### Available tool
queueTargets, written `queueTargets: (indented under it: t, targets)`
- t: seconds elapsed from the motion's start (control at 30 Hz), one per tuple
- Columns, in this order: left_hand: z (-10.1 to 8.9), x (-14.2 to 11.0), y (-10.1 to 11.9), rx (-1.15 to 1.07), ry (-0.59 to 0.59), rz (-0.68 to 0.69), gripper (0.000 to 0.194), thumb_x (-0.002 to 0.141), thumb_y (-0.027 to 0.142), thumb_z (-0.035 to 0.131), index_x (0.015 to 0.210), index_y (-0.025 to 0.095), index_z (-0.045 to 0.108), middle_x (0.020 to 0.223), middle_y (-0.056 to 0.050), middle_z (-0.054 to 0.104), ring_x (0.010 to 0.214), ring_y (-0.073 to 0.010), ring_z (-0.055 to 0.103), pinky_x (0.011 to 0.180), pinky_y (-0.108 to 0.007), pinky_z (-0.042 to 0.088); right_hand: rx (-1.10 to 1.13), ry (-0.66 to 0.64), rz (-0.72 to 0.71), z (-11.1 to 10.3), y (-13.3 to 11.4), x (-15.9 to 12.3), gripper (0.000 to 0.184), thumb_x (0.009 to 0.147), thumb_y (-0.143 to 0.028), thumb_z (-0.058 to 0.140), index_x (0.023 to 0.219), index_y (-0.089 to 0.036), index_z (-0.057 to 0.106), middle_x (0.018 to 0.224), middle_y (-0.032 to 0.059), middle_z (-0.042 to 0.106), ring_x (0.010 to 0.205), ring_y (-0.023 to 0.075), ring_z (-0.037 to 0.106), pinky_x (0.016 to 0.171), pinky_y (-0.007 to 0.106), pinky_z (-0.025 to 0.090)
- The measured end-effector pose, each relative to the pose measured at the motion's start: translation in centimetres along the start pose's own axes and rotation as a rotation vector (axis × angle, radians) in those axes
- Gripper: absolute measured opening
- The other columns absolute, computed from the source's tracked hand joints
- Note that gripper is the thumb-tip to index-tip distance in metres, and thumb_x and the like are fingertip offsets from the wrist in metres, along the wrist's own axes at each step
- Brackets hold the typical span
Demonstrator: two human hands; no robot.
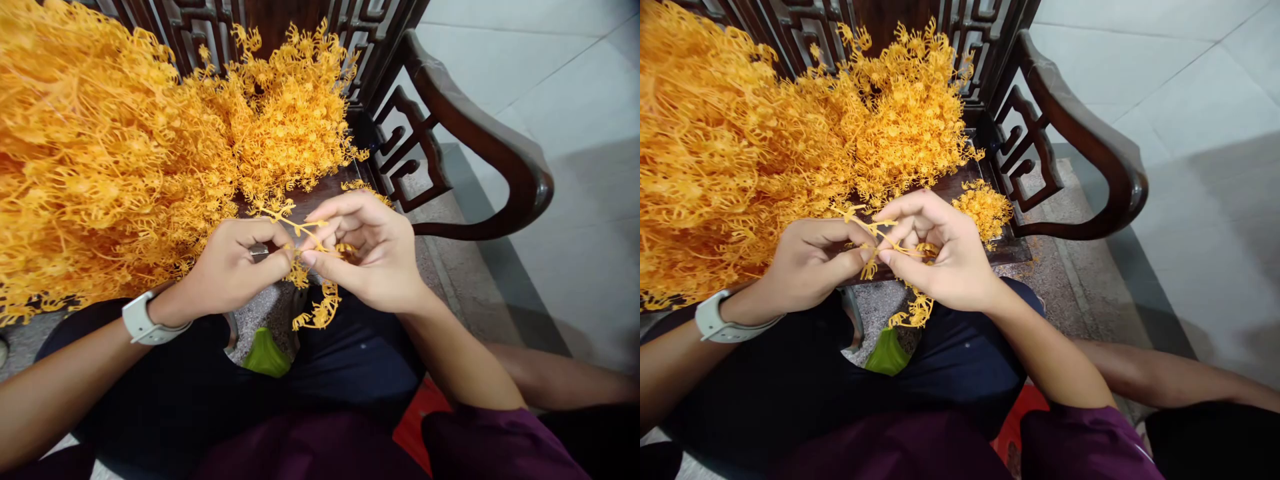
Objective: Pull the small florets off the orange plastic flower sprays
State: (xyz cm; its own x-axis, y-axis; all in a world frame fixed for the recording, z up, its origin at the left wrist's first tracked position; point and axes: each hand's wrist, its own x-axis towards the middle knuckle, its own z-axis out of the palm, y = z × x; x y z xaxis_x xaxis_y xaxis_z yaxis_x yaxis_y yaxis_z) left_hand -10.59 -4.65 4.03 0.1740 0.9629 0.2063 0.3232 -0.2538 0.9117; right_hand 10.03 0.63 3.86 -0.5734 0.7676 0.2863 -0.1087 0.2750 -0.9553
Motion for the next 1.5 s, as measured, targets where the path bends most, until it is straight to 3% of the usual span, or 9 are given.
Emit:
queueTargets:
  t: [0.23,0.5,0.6,0.73,0.93,1.07,1.17,1.27,1.5]
  targets:
    - [0.8,0.1,0.0,-0.033,0.051,-0.037,0.014,0.086,0.015,0.065,0.073,0.017,0.070,0.070,0.001,0.069,0.064,-0.0111,0.060,0.061,-0.023,0.046,-0.089,0.103,-0.072,0.7,0.2,-0.5,0.020,0.090,-0.018,0.082,0.105,-0.023,0.071,0.083,0.0007,0.071,0.061,0.0113,0.061,0.049,0.024,0.047]
    - [1.5,0.4,-2.1,-0.248,0.070,-0.173,0.016,0.084,0.014,0.062,0.068,0.016,0.064,0.064,0.002,0.061,0.060,-0.0090,0.053,0.056,-0.021,0.042,-0.325,-0.009,-0.268,0.3,1.2,-0.2,0.014,0.092,-0.014,0.076,0.100,-0.023,0.070,0.083,-0.0007,0.069,0.062,0.0114,0.059,0.056,0.027,0.049]
    - [1.7,1.4,-3.1,-0.380,0.093,-0.264,0.015,0.087,0.014,0.060,0.072,0.017,0.062,0.069,0.001,0.065,0.061,-0.0092,0.059,0.059,-0.021,0.049,-0.261,0.013,-0.228,-0.1,2.3,1.7,0.014,0.094,-0.020,0.076,0.105,-0.024,0.067,0.090,0.0002,0.072,0.070,0.0130,0.065,0.060,0.027,0.051]
    - [1.6,3.7,-3.8,-0.504,0.162,-0.316,0.018,0.101,0.015,0.054,0.085,0.017,0.061,0.074,-0.001,0.068,0.060,-0.0082,0.064,0.059,-0.020,0.053,-0.099,0.111,-0.162,-0.9,4.7,4.9,0.033,0.089,-0.040,0.085,0.106,-0.024,0.061,0.093,0.0016,0.073,0.083,0.0165,0.069,0.069,0.030,0.056]
    - [1.5,6.5,-5.0,-0.632,0.233,-0.366,0.021,0.106,0.013,0.058,0.085,0.015,0.064,0.072,0.000,0.066,0.060,-0.0056,0.060,0.059,-0.018,0.050,0.028,0.126,-0.013,-1.1,7.3,7.6,0.051,0.078,-0.055,0.091,0.103,-0.025,0.058,0.088,-0.0005,0.069,0.076,0.0165,0.068,0.073,0.035,0.060]
    - [1.5,6.5,-5.8,-0.650,0.277,-0.349,0.020,0.102,0.010,0.064,0.082,0.014,0.065,0.071,-0.001,0.067,0.060,-0.0058,0.060,0.059,-0.018,0.048,0.089,0.144,0.039,-1.1,7.4,7.5,0.052,0.076,-0.051,0.094,0.102,-0.023,0.059,0.088,0.0004,0.071,0.074,0.0142,0.066,0.069,0.030,0.056]
    - [1.4,6.0,-6.2,-0.555,0.243,-0.280,0.017,0.097,0.022,0.076,0.084,0.014,0.068,0.074,-0.003,0.071,0.061,-0.0075,0.061,0.060,-0.020,0.050,0.107,0.119,0.092,-1.5,7.1,7.0,0.051,0.077,-0.047,0.094,0.105,-0.022,0.059,0.084,-0.0011,0.069,0.063,0.0098,0.057,0.057,0.026,0.045]
    - [1.3,5.5,-6.2,-0.470,0.209,-0.177,0.030,0.090,0.038,0.085,0.086,0.014,0.069,0.077,-0.004,0.074,0.064,-0.0091,0.064,0.062,-0.022,0.052,0.141,0.064,0.112,-1.8,6.8,6.5,0.052,0.077,-0.043,0.095,0.107,-0.021,0.059,0.079,-0.0025,0.069,0.059,0.0089,0.053,0.053,0.025,0.039]
    - [1.4,5.4,-6.1,-0.459,0.210,-0.191,0.042,0.085,0.052,0.087,0.085,0.016,0.066,0.073,-0.002,0.071,0.061,-0.0099,0.063,0.059,-0.022,0.052,0.158,-0.020,0.082,-1.8,6.3,6.1,0.043,0.085,-0.034,0.087,0.113,-0.021,0.057,0.077,-0.0027,0.071,0.064,0.0110,0.060,0.061,0.026,0.045]
